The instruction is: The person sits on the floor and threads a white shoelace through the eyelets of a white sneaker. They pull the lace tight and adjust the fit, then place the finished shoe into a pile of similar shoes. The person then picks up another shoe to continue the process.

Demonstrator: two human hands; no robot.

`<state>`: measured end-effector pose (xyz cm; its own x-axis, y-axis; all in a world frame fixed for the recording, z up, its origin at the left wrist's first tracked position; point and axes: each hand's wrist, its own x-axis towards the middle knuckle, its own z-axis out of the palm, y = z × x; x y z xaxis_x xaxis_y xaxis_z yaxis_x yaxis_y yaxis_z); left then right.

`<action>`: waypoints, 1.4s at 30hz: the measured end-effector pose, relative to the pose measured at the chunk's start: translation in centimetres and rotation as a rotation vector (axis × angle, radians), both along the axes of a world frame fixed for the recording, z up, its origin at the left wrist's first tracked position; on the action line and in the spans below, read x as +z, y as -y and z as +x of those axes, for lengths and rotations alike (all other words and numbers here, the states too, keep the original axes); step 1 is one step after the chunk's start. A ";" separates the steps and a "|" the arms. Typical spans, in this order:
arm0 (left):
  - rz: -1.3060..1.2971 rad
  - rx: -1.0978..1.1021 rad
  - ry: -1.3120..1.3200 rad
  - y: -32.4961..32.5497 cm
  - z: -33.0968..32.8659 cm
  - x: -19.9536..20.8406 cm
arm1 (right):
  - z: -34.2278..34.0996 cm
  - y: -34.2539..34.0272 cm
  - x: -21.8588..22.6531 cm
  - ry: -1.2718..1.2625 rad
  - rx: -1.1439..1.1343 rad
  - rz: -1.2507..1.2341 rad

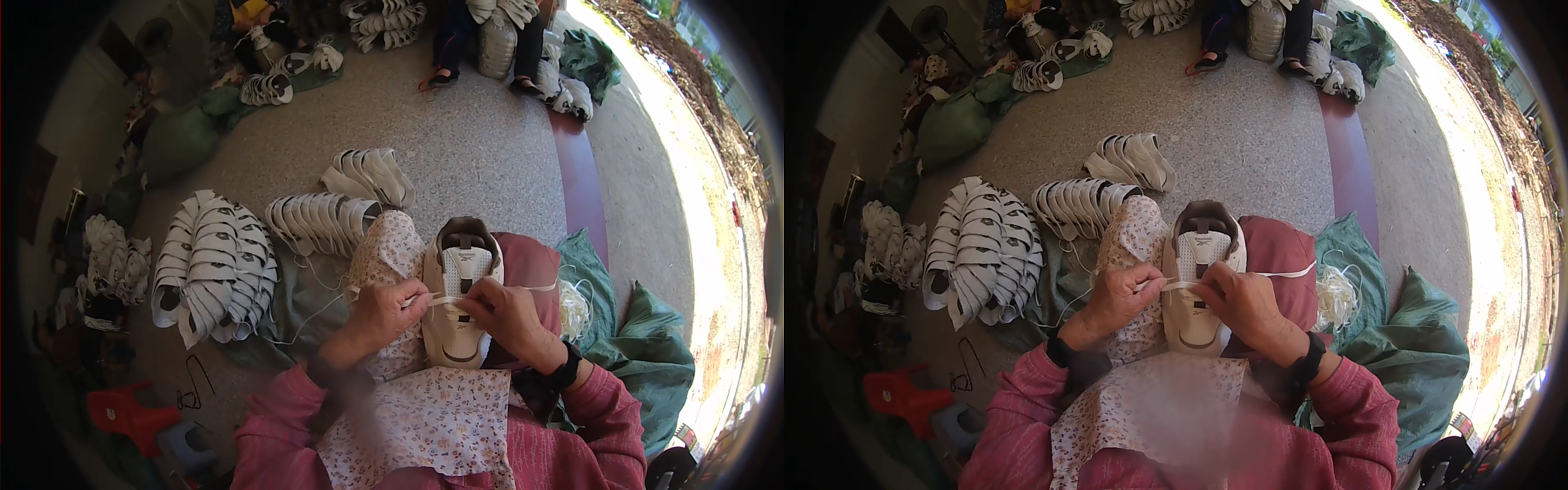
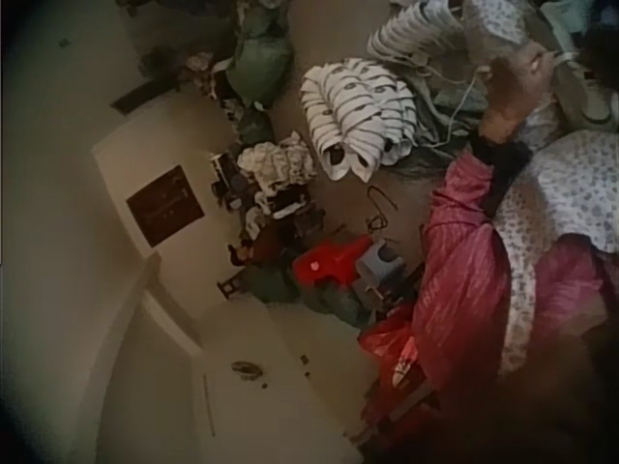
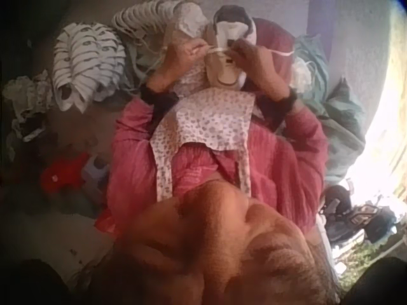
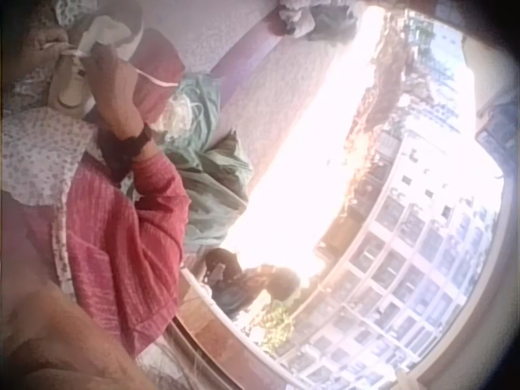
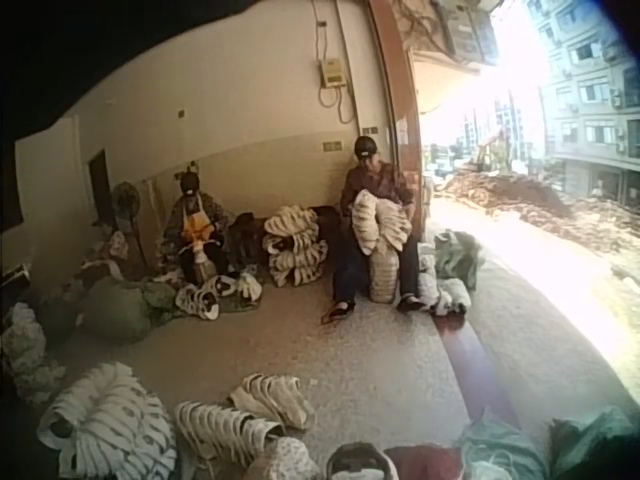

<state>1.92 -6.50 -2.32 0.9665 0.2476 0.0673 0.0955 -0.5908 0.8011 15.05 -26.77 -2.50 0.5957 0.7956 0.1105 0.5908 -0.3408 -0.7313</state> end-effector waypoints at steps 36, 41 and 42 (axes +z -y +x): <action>0.022 -0.684 -0.013 -3.9 6.5 2.6 | 4.8 0.7 0.1 0.213 0.052 -0.063; 0.013 -0.614 0.051 -3.6 5.5 1.8 | 4.5 0.1 1.7 0.188 -0.002 -0.068; 0.001 -0.615 0.050 -3.7 5.5 1.7 | 4.2 -0.1 2.8 0.166 -0.025 -0.092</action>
